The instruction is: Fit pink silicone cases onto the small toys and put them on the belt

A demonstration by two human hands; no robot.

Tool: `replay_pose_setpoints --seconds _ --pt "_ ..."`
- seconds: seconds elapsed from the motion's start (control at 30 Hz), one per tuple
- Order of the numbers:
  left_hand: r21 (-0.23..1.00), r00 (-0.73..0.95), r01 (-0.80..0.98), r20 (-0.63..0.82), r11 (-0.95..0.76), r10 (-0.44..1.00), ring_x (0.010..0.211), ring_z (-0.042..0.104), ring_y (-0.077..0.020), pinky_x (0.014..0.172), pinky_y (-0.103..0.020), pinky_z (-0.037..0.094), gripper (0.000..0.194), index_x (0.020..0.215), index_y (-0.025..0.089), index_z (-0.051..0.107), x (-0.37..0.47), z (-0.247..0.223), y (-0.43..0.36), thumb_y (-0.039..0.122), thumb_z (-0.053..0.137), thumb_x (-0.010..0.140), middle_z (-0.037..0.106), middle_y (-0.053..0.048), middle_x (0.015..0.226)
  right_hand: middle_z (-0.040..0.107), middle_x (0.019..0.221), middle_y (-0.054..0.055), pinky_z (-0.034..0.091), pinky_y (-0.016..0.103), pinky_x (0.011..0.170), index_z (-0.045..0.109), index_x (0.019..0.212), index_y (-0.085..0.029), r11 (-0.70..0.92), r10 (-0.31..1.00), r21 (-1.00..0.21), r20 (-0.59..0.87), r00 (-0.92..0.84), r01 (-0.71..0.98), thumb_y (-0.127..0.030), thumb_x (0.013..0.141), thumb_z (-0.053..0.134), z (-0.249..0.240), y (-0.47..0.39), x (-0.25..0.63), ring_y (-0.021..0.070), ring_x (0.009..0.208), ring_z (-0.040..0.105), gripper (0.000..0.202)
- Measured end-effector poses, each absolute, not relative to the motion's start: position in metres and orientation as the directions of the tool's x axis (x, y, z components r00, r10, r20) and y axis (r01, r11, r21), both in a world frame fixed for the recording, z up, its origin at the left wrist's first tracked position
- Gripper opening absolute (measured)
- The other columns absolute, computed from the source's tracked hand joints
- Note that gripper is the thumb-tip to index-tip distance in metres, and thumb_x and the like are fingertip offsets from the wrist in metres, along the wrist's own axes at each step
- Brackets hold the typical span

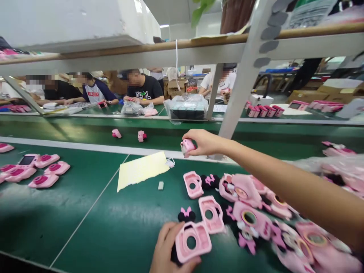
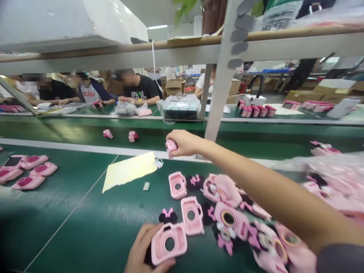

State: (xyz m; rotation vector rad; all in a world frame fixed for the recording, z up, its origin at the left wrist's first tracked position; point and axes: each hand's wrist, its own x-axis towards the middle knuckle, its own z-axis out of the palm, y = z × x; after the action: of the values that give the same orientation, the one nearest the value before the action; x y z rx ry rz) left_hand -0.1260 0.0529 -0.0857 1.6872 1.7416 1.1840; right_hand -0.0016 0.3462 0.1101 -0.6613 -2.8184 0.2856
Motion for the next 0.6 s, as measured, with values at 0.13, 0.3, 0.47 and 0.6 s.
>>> replay_pose_setpoints --seconds 0.13,0.3,0.47,0.6 --pt "0.834 -0.009 0.529 0.191 -0.158 0.981 0.102 0.062 -0.024 0.09 -0.038 0.055 0.058 0.126 0.027 0.058 -0.111 -0.062 0.042 0.042 0.078 0.073 0.058 -0.008 0.11 0.063 0.119 0.009 0.048 0.037 0.093 0.058 0.126 -0.019 0.775 0.561 -0.492 0.248 -0.79 0.396 -0.033 0.083 0.067 0.095 0.221 0.095 0.0243 0.107 0.06 0.046" --pt "0.827 0.026 0.535 0.186 -0.171 0.982 0.106 0.059 -0.0221 0.095 -0.039 0.052 0.058 0.128 0.028 0.054 -0.088 -0.046 0.025 0.037 0.078 0.076 0.054 -0.007 0.113 0.054 0.134 0.01 0.045 0.043 0.102 0.044 0.144 -0.03 0.573 0.721 -0.68 0.153 -0.675 0.458 -0.027 0.087 0.064 0.029 0.092 0.146 0.0274 0.122 0.053 0.061" --pt "0.838 0.115 0.512 0.151 -0.189 0.982 0.11 0.056 -0.0226 0.098 -0.04 0.05 0.055 0.126 0.028 0.054 -0.078 -0.041 0.013 0.028 0.077 0.076 0.053 -0.007 0.119 0.055 0.126 0.01 0.048 0.04 0.097 0.046 0.141 -0.03 0.472 0.797 -0.775 0.171 -0.579 0.421 -0.028 0.086 0.064 0.009 0.048 0.145 0.0262 0.114 0.056 0.058" --pt "0.855 0.141 0.475 0.157 -0.206 0.977 0.114 0.055 -0.0235 0.102 -0.042 0.048 0.065 0.128 0.027 0.053 -0.071 -0.054 0.009 0.035 0.082 0.07 0.051 -0.007 0.121 0.058 0.118 0.01 0.049 0.04 0.093 0.053 0.133 -0.026 0.408 0.79 -0.772 0.032 -0.612 0.487 -0.025 0.083 0.064 0.016 0.052 0.149 0.0251 0.105 0.059 0.051"
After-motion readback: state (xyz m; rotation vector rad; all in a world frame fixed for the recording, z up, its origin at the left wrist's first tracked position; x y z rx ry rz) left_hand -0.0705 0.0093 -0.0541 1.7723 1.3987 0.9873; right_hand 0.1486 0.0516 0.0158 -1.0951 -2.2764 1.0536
